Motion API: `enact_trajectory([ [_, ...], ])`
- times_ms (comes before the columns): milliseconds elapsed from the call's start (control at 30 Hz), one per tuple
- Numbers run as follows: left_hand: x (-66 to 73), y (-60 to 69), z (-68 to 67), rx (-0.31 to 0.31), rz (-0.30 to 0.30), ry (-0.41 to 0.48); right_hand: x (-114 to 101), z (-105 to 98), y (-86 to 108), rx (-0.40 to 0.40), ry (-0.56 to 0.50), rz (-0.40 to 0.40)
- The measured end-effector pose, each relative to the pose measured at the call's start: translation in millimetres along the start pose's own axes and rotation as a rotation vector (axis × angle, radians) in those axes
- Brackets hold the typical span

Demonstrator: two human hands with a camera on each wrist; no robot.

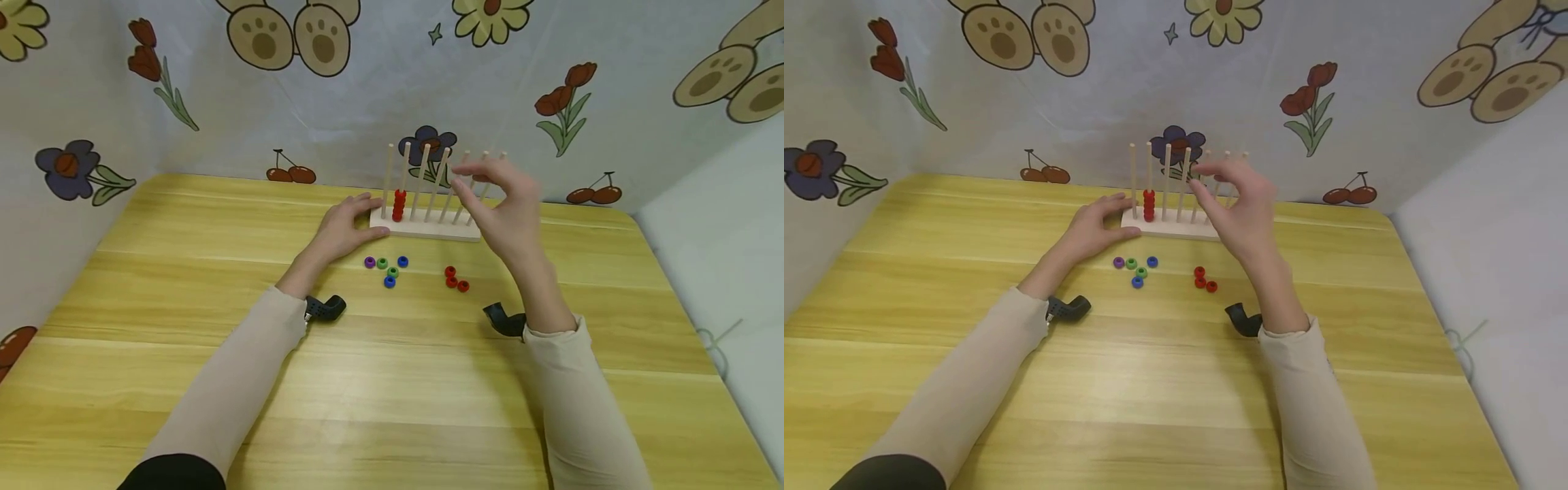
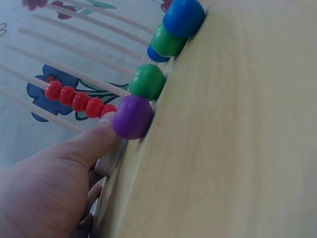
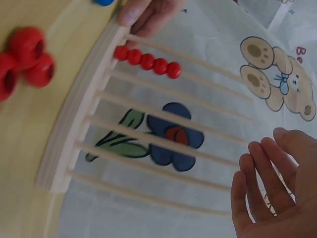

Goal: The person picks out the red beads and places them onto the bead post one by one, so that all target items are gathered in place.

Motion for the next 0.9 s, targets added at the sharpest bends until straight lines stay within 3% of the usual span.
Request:
enact_trajectory([
  [133,-0.6,0.2,-0.5,0.001,-0.003,-0.002,12,-6,12.0,-0.098,0.014,0.126],
  [233,-1.0,-0.3,-0.1,0.003,-0.001,-0.003,21,-5,19.4,-0.226,0.035,0.223],
  [467,1.1,-0.5,-1.1,0.008,-0.003,0.002,42,6,31.9,-0.659,0.091,0.398],
  [533,1.7,-0.5,-1.6,0.009,-0.004,0.0,47,7,35.0,-0.751,0.106,0.434],
  [667,3.1,-0.3,-2.1,0.007,-0.002,0.002,55,8,39.8,-0.84,0.172,0.472],
  [900,2.4,-0.7,-0.4,-0.004,-0.018,0.004,60,10,45.7,-0.882,0.222,0.496],
])
Point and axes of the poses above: each hand's wrist, its own y-axis away from the middle knuckle, its own z-axis out of the palm, x = y × z, the point moved 3 cm from there along -y, towards the middle knuckle, and after that the axes turned 4 degrees about -y, right-handed, at the moved point
